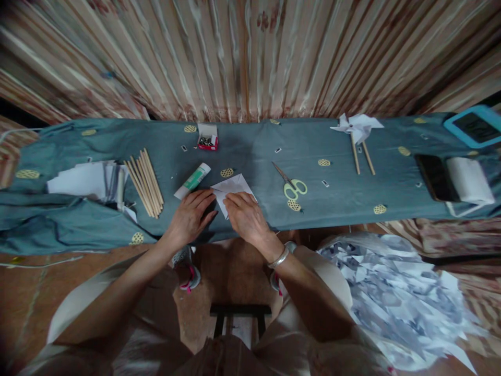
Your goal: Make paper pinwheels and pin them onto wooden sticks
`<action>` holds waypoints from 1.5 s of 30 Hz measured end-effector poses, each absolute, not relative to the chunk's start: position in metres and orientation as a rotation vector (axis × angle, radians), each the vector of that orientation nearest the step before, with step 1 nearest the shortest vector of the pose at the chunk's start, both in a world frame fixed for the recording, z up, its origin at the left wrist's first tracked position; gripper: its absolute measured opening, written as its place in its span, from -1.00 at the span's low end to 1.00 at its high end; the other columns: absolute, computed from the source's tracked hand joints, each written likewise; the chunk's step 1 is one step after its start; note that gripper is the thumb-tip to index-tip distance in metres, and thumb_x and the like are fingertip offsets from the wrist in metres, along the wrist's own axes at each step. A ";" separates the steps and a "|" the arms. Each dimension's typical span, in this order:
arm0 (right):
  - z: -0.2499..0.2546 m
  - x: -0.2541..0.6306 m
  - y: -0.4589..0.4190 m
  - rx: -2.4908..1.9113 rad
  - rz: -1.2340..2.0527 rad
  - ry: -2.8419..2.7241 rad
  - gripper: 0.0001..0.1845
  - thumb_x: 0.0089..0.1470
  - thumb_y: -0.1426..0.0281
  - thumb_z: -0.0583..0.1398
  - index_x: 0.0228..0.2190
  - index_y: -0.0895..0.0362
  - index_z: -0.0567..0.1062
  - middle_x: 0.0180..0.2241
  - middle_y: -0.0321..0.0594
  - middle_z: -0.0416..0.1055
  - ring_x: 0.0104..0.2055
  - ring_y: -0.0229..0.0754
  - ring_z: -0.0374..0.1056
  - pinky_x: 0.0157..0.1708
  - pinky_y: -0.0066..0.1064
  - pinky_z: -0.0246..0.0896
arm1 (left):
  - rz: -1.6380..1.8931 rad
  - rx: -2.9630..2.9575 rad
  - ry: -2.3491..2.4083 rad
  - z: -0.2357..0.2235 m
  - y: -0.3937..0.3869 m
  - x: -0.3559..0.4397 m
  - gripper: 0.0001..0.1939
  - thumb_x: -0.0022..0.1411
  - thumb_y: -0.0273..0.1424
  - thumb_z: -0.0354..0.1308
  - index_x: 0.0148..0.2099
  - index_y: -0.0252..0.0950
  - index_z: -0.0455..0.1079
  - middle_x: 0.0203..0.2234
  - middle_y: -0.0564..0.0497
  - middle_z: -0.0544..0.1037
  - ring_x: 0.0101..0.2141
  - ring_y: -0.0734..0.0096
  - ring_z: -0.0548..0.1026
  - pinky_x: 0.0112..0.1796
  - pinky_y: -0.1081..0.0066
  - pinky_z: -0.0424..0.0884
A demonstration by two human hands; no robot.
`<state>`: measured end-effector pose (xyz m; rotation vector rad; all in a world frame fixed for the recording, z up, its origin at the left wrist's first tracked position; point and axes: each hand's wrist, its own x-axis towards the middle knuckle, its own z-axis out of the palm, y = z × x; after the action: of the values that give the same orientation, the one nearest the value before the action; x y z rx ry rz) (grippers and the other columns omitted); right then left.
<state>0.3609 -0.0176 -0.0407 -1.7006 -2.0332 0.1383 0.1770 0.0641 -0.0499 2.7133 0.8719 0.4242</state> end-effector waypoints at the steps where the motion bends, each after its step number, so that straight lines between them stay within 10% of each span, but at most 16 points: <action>1: -0.040 0.356 -0.014 -1.689 0.175 -2.063 -0.67 0.26 0.50 0.02 -0.11 0.16 0.54 -0.04 -0.05 0.49 -0.02 -0.03 0.32 0.01 -0.16 0.27 | 0.422 2.710 0.874 -0.050 0.064 0.177 -0.60 0.37 -0.29 -0.02 0.16 -0.37 0.32 0.13 -0.23 0.41 0.16 0.04 0.31 0.14 0.03 0.26; 45: -0.038 0.358 -0.024 -1.612 0.368 -2.068 -0.64 0.13 0.63 0.06 -0.19 0.16 0.58 -0.02 -0.08 0.49 -0.01 -0.06 0.34 0.03 -0.16 0.32 | 0.668 2.308 1.127 -0.061 0.108 0.193 -0.87 0.19 -0.40 0.21 -0.20 -0.24 0.34 -0.28 -0.02 0.46 -0.23 0.27 0.43 -0.14 0.24 0.39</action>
<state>0.3579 -0.0244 -0.0385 -1.6123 -2.0677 0.3683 0.1932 0.1082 -0.0605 2.3084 1.1270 0.6678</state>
